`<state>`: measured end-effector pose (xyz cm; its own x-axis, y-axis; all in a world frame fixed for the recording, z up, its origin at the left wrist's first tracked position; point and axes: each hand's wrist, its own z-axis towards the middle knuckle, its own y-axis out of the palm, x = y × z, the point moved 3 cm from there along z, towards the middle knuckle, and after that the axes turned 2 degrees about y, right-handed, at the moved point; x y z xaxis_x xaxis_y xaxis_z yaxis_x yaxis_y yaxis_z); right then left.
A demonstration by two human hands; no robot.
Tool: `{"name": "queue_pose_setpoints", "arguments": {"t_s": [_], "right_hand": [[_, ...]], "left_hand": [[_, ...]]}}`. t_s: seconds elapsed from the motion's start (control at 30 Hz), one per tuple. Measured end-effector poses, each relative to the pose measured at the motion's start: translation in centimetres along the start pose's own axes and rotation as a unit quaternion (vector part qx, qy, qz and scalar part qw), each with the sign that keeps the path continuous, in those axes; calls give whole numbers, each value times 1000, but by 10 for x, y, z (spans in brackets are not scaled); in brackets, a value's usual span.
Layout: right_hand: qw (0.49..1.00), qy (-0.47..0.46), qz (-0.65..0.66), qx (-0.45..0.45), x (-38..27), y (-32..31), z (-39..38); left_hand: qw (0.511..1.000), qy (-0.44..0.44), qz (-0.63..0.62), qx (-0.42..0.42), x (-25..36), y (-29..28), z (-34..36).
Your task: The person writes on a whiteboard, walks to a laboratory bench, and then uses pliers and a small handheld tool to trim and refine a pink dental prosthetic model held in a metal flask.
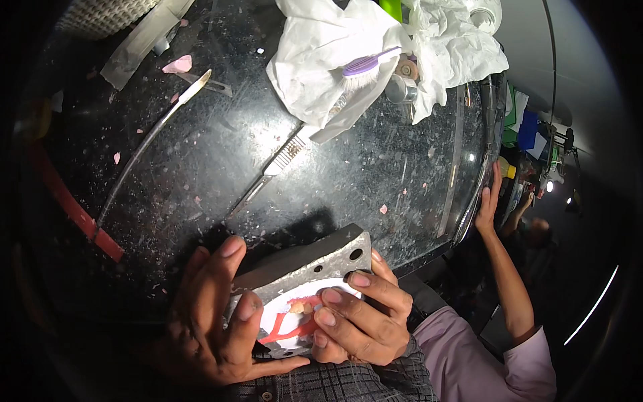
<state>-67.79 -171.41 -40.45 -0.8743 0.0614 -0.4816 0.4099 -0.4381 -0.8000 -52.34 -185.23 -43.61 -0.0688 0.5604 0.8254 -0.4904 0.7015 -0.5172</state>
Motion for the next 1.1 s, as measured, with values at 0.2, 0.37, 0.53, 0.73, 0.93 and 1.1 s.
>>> {"name": "queue_pose_setpoints", "arguments": {"t_s": [0.2, 0.37, 0.53, 0.73, 0.93, 1.1], "right_hand": [[999, 12, 3, -42, 1, -3, 2], [996, 30, -8, -89, 3, -8, -4], [997, 35, 10, -71, 5, -7, -5], [998, 33, 34, -31, 4, -2, 1], [999, 29, 26, -17, 7, -1, -4], [999, 23, 19, -35, 3, -1, 6]], "left_hand": [[999, 31, 28, -4, -3, -2, 0], [999, 22, 17, -15, -2, -2, 2], [999, 17, 10, -29, -1, -4, 6], [999, 18, 6, -29, -1, -6, 6], [999, 29, -17, -26, -3, 0, 7], [996, 43, -70, 16, -6, 1, 6]]}}
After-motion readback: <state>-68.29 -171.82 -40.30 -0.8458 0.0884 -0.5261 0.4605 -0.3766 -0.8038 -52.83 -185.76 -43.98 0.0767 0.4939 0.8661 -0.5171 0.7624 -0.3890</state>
